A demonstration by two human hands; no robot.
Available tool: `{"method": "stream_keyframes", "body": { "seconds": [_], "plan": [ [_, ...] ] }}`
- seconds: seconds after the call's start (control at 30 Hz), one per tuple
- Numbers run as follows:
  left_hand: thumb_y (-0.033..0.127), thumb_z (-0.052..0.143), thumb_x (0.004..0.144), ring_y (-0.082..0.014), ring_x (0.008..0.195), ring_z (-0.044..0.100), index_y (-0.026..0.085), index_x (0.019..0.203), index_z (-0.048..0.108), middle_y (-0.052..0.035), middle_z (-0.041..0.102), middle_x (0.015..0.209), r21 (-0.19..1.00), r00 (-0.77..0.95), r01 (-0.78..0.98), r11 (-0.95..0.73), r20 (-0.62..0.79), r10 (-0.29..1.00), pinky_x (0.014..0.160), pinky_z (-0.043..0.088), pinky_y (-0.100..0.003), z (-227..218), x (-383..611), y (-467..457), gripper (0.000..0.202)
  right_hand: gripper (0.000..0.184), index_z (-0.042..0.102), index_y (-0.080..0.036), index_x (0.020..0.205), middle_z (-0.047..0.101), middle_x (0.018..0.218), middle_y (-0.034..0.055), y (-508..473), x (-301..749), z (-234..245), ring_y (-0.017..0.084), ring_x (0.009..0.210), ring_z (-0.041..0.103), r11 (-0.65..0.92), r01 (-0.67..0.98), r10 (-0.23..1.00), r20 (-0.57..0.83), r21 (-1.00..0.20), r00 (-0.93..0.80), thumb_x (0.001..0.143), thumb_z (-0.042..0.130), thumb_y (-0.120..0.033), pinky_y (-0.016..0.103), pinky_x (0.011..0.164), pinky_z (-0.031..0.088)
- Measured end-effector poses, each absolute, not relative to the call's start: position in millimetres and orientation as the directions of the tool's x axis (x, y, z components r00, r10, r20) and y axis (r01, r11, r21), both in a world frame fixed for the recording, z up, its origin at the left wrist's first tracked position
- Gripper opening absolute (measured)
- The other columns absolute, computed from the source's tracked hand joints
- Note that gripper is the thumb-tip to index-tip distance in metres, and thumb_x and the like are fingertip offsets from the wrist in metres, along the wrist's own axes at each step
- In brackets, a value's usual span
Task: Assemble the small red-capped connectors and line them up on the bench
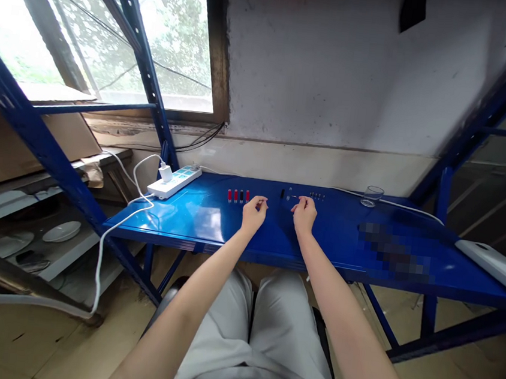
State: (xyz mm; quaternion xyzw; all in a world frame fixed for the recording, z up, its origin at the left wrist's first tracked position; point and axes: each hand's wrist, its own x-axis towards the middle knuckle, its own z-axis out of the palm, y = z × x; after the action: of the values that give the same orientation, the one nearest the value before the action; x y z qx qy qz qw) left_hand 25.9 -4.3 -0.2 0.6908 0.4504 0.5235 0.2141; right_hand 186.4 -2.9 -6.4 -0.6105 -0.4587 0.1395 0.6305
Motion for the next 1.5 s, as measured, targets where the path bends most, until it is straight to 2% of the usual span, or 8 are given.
{"method": "stream_keyframes", "body": {
  "seconds": [0.17, 0.33, 0.5, 0.7, 0.87, 1.03, 1.27, 1.5],
  "plan": [
    [0.035, 0.045, 0.083, -0.0127, 0.067, 0.06, 0.019, 0.086, 0.06, -0.0032, 0.064, 0.072, 0.835, 0.068, 0.335, -0.437, 0.441, 0.895, 0.063, 0.047, -0.024, -4.3, 15.5, -6.5, 0.023, 0.026, 0.054, -0.017, 0.094, 0.061, 0.069, 0.0051, -1.9, 186.4, -6.2, 0.015, 0.057, 0.053, 0.136, 0.368, 0.791, 0.325, -0.92, 0.519, 0.085, 0.037, -0.035, 0.026, 0.055, 0.037],
    [0.036, 0.045, 0.082, -0.0134, 0.067, 0.061, 0.019, 0.085, 0.06, -0.0037, 0.065, 0.071, 0.827, 0.066, 0.342, -0.446, 0.453, 0.889, 0.063, 0.048, -0.025, -3.8, 12.7, -8.1, 0.023, 0.024, 0.057, -0.017, 0.095, 0.063, 0.078, 0.0063, 11.9, 189.6, -10.3, 0.018, 0.07, 0.057, 0.06, 0.487, 0.842, 0.306, -0.872, 0.444, 0.077, 0.05, -0.031, 0.029, 0.062, 0.04],
    [0.038, 0.046, 0.082, -0.0129, 0.066, 0.06, 0.019, 0.087, 0.061, -0.0036, 0.065, 0.071, 0.833, 0.092, 0.302, -0.463, 0.458, 0.884, 0.062, 0.047, -0.024, -4.9, 14.3, -8.9, 0.025, 0.032, 0.061, -0.018, 0.096, 0.065, 0.084, 0.0082, 36.1, 196.6, -6.6, 0.026, 0.093, 0.057, -0.173, 0.665, 0.867, 0.208, -0.726, 0.452, 0.072, 0.059, -0.039, 0.039, 0.08, 0.038],
    [0.036, 0.048, 0.082, -0.0121, 0.064, 0.059, 0.017, 0.085, 0.063, -0.0034, 0.064, 0.069, 0.829, 0.085, 0.27, -0.489, 0.486, 0.87, 0.06, 0.045, -0.023, -5.4, 14.7, -8.0, 0.025, 0.048, 0.058, -0.017, 0.109, 0.064, 0.102, 0.0097, 58.8, 192.1, 3.6, 0.028, 0.106, 0.052, -0.325, 0.76, 0.888, 0.094, -0.563, 0.45, 0.071, 0.06, -0.047, 0.04, 0.086, 0.036],
    [0.036, 0.047, 0.082, -0.0117, 0.062, 0.058, 0.017, 0.085, 0.063, -0.0031, 0.063, 0.068, 0.817, 0.092, 0.279, -0.505, 0.501, 0.861, 0.058, 0.044, -0.022, -3.9, 15.3, -8.9, 0.025, 0.052, 0.059, -0.017, 0.11, 0.062, 0.108, 0.0118, 74.8, 190.8, 2.4, 0.028, 0.11, 0.051, -0.353, 0.769, 0.884, 0.08, -0.533, 0.461, 0.069, 0.062, -0.049, 0.039, 0.087, 0.036],
    [0.035, 0.046, 0.083, -0.0113, 0.061, 0.057, 0.017, 0.087, 0.061, -0.0028, 0.063, 0.069, 0.792, 0.121, 0.29, -0.536, 0.526, 0.842, 0.059, 0.044, -0.022, -2.2, 14.8, -9.4, 0.024, 0.053, 0.061, -0.018, 0.106, 0.064, 0.102, 0.0117, 94.2, 192.2, -3.0, 0.028, 0.104, 0.055, -0.346, 0.779, 0.889, 0.084, -0.522, 0.451, 0.065, 0.065, -0.051, 0.039, 0.085, 0.036],
    [0.032, 0.045, 0.084, -0.0119, 0.06, 0.057, 0.018, 0.087, 0.061, -0.0024, 0.063, 0.066, 0.779, 0.119, 0.327, -0.535, 0.528, 0.841, 0.057, 0.043, -0.023, -5.2, 15.4, -6.4, 0.022, 0.024, 0.067, -0.021, 0.087, 0.067, 0.085, 0.0074, 101.5, 181.1, -1.1, 0.024, 0.09, 0.059, -0.276, 0.793, 0.903, 0.137, -0.543, 0.408, 0.073, 0.06, -0.039, 0.038, 0.081, 0.036],
    [0.029, 0.043, 0.085, -0.0118, 0.066, 0.057, 0.019, 0.103, 0.057, -0.0026, 0.062, 0.075, 0.73, 0.122, 0.388, -0.563, 0.565, 0.816, 0.063, 0.046, -0.024, -5.8, 16.4, -5.8, 0.025, 0.026, 0.067, -0.02, 0.082, 0.066, 0.081, 0.0048, 70.6, 180.0, 12.0, 0.022, 0.081, 0.059, -0.14, 0.749, 0.891, 0.248, -0.648, 0.381, 0.072, 0.058, -0.043, 0.032, 0.072, 0.036]
  ]
}}
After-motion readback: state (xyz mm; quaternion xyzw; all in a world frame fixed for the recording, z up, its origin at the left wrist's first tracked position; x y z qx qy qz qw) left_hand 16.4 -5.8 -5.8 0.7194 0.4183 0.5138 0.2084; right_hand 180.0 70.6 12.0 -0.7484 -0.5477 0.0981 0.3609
